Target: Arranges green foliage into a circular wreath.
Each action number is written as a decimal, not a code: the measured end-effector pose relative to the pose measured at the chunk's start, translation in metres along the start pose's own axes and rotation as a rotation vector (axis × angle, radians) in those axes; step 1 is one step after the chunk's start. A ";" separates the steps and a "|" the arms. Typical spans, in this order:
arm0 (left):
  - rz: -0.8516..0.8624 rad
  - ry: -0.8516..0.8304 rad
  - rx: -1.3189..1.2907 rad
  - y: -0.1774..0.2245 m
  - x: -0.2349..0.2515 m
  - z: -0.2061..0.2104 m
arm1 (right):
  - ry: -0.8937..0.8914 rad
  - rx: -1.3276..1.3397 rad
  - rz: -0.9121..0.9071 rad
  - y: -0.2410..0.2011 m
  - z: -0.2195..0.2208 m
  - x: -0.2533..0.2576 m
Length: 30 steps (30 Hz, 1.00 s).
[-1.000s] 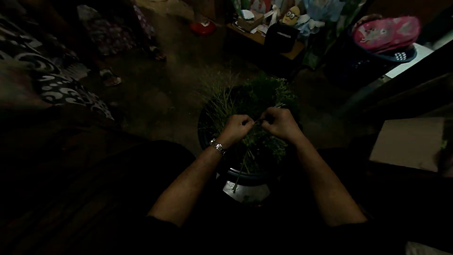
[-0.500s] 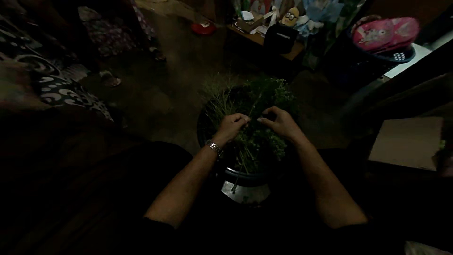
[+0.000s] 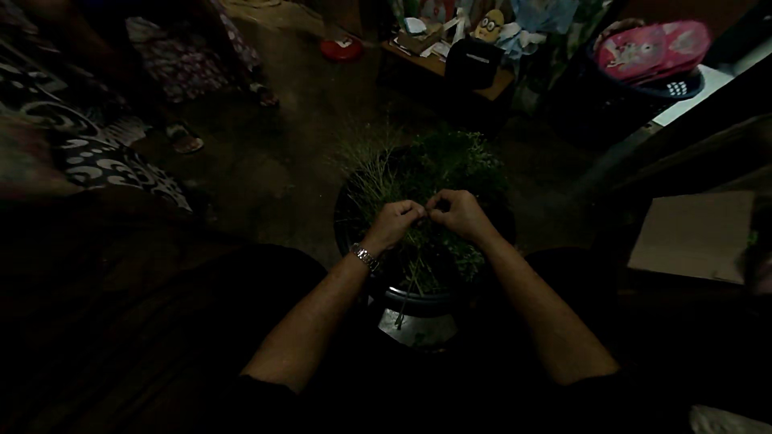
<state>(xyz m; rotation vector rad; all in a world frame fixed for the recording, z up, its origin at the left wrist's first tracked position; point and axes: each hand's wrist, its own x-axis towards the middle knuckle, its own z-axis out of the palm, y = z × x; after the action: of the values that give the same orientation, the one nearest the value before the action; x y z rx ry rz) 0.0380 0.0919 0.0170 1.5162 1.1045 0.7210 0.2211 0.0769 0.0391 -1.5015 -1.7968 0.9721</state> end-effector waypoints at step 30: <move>-0.083 -0.156 -0.239 -0.001 0.004 -0.020 | -0.111 0.004 -0.330 0.017 -0.012 -0.001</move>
<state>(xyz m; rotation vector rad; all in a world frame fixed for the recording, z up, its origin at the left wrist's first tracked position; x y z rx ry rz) 0.0214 0.1032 0.0202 1.2933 0.9239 0.6423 0.2403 0.0792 0.0318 -1.1177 -2.0385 0.9045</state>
